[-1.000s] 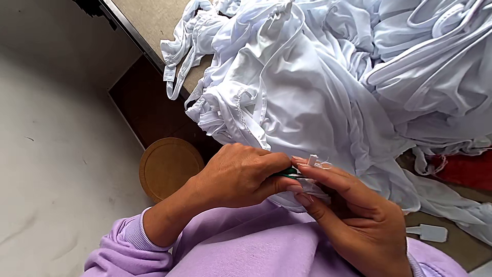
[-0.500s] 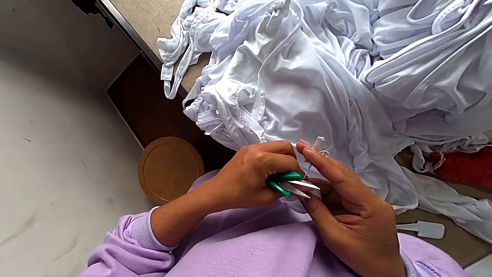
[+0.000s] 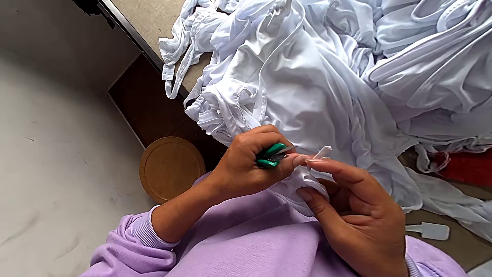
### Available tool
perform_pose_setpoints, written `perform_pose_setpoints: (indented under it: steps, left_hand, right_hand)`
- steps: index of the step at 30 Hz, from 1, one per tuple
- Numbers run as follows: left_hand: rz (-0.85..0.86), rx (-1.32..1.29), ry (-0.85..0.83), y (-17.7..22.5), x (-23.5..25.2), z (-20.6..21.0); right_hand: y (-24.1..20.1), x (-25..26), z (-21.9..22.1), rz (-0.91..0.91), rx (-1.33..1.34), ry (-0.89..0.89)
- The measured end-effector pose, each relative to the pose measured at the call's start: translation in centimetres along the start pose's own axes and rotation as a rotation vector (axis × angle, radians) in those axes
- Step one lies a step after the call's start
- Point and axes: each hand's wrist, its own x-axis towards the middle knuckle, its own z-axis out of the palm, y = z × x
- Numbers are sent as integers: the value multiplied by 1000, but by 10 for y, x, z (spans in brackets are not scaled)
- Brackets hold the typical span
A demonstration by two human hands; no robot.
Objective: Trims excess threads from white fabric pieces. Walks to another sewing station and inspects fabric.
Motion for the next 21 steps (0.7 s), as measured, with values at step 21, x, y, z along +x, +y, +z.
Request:
perform_pose_setpoints:
  steps: [21]
  left_hand:
    - [-78,61,-293,19,3,-34]
  right_hand:
    - [-1,3,-8,41,141,-133]
